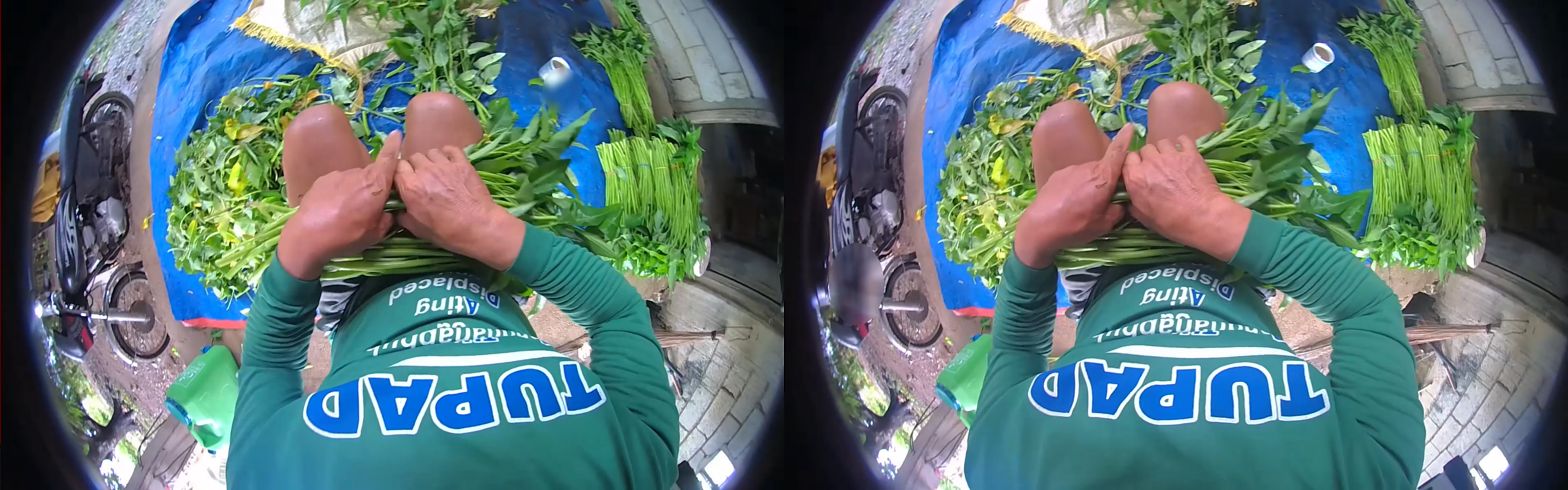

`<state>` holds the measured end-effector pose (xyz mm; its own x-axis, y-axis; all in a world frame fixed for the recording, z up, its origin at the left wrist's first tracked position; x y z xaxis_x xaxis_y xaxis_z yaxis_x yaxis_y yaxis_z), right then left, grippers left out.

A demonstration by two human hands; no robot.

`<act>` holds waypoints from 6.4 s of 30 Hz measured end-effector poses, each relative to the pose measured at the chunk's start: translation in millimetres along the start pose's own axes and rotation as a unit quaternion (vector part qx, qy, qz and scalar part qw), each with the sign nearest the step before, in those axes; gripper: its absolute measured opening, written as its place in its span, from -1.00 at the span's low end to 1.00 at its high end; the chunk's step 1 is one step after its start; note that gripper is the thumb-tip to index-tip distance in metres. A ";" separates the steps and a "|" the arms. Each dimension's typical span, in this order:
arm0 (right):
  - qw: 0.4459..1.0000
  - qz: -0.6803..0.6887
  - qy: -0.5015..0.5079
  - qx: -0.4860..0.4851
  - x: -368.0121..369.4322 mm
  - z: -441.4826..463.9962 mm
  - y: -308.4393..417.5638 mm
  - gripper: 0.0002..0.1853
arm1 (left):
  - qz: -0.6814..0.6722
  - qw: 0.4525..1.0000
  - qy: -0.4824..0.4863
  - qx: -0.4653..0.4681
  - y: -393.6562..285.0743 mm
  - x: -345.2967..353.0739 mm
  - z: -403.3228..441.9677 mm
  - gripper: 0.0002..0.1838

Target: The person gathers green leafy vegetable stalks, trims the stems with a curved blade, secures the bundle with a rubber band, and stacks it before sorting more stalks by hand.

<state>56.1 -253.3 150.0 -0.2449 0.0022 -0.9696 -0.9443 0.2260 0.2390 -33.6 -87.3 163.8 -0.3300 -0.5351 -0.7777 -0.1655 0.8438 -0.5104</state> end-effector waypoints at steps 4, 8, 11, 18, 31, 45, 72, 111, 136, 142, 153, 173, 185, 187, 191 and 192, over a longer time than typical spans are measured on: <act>0.997 0.077 0.010 -0.017 -14.3 -15.9 -20.9 -0.47 | 0.046 0.998 0.012 0.046 16.8 8.9 3.6 -0.06; 0.998 0.059 0.018 -0.015 -15.2 -21.7 -23.3 -0.61 | -0.001 0.991 -0.013 0.134 24.2 12.4 9.9 -0.29; 1.000 0.022 -0.011 -0.019 -13.8 -22.5 -20.0 -0.66 | 0.040 0.995 0.073 0.054 -4.7 -18.7 12.9 -0.43; 0.994 0.087 0.039 -0.062 -47.4 -38.6 -61.1 -0.47 | -0.141 0.983 0.093 0.071 7.0 4.2 24.8 -0.53; 0.974 -0.222 -0.038 0.034 -40.8 -89.3 -70.6 -0.40 | -0.017 0.998 0.020 0.049 -4.7 7.0 5.2 -0.48; 0.929 -0.210 -0.196 0.236 51.9 -273.3 -161.8 -0.20 | 0.053 0.995 -0.013 0.080 -20.1 25.3 -47.3 -0.21; 0.973 0.212 0.067 -0.059 15.7 22.6 68.8 -0.37 | -0.017 0.995 -0.095 -0.008 83.2 35.3 -118.8 -0.40; 0.885 0.252 -0.340 -0.195 -213.9 101.7 114.9 0.07 | -0.314 0.789 -0.498 0.174 -74.1 -246.0 -140.7 -0.53; 0.982 0.081 -0.167 0.036 -12.2 -113.4 -48.5 -0.71 | -0.116 0.981 0.016 -0.154 -62.7 60.4 19.2 -0.49; 0.988 0.117 -0.082 0.060 -33.7 -97.9 -52.3 -0.87 | -0.126 0.978 0.028 -0.162 -60.6 56.9 22.7 -0.44; 0.976 0.175 0.000 0.132 -26.6 -81.3 -60.8 -0.85 | -0.115 0.979 0.027 -0.165 -53.6 59.4 26.2 -0.28; 0.992 0.041 -0.086 -0.084 -29.1 -69.3 -61.6 0.01 | -0.522 0.840 0.147 0.003 -21.5 56.7 34.8 -0.37; 0.766 0.549 -0.213 0.256 -54.2 -95.2 -37.5 -0.75 | -0.706 0.700 0.066 -0.090 -8.1 3.4 0.4 -0.16; 0.700 0.665 -0.115 0.232 -17.7 -70.0 -22.0 -0.68 | -0.720 0.686 0.062 -0.087 -2.8 6.5 -1.5 -0.09; 0.600 0.758 -0.169 0.194 8.7 -26.1 -18.2 -0.68 | -0.718 0.687 0.058 -0.097 11.7 15.6 -1.6 -0.13; 0.592 0.765 -0.191 0.168 10.5 -19.3 -21.0 -0.69 | -0.722 0.681 0.066 -0.104 16.1 16.8 -1.9 -0.14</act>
<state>69.1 -276.8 135.8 -0.6289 0.6599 0.4112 0.4305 -0.1449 0.8909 -43.5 -82.6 143.3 0.2382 -0.8163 0.5261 -0.5301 -0.5632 -0.6338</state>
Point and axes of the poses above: each hand's wrist, its own z-axis towards the middle knuckle, its own x-axis out of the palm, y = z × x, the point moved 1 cm from there along z, towards the middle knuckle, and after that the axes turned 5 degrees about -x, right-handed, at the moved point
